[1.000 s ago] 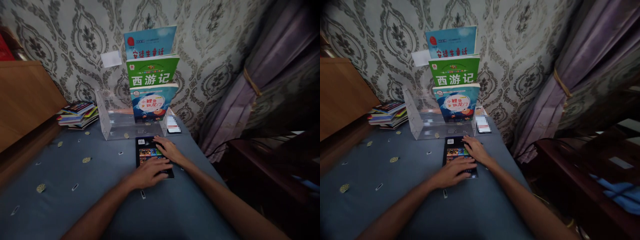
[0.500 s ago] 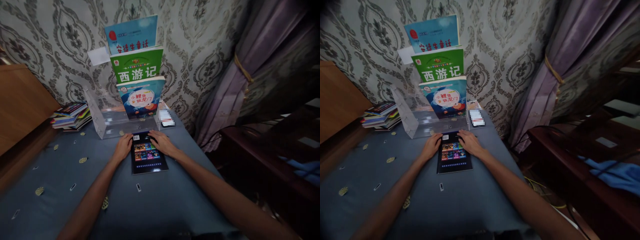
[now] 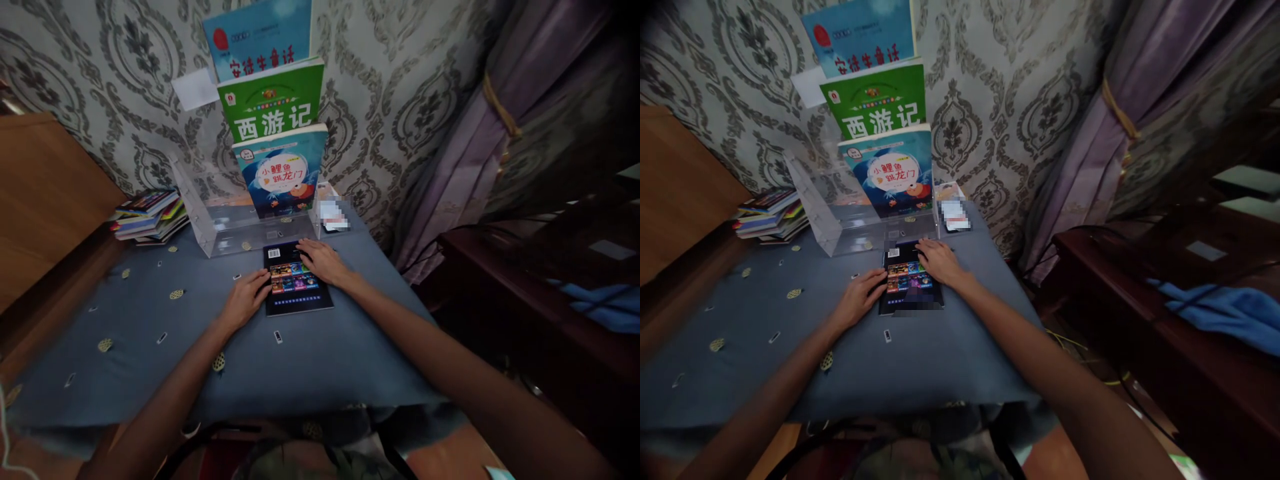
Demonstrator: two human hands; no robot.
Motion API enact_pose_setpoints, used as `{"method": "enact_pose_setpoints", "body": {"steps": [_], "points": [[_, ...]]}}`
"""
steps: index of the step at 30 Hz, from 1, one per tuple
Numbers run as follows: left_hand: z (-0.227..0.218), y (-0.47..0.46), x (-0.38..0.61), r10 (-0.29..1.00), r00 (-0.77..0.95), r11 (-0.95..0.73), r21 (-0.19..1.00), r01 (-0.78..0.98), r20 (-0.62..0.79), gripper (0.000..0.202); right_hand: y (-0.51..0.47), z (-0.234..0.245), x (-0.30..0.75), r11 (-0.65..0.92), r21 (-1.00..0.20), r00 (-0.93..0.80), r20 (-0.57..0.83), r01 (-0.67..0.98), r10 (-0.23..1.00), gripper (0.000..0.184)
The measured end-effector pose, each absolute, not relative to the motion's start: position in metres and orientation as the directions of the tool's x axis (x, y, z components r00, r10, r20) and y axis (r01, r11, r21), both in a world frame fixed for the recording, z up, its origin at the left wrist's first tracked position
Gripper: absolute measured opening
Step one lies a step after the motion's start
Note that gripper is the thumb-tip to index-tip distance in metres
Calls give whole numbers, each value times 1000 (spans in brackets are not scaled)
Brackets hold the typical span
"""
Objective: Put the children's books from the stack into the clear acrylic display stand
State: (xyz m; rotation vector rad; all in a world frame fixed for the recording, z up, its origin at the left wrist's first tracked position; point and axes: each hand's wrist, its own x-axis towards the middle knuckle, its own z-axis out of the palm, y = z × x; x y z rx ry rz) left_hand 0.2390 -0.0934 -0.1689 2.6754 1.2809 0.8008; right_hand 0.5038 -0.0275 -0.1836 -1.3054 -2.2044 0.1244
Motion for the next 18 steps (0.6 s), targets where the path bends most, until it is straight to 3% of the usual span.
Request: {"method": "enact_pose_setpoints", "body": {"steps": [10, 18], "points": [[-160, -164, 232, 592, 627, -786, 190, 588, 507, 29, -32, -178, 501, 500, -328, -355, 410, 802, 840, 33], [-149, -163, 271, 484, 779, -869, 119, 480, 399, 32, -32, -175, 504, 472, -350, -329, 396, 809, 857, 33]]}}
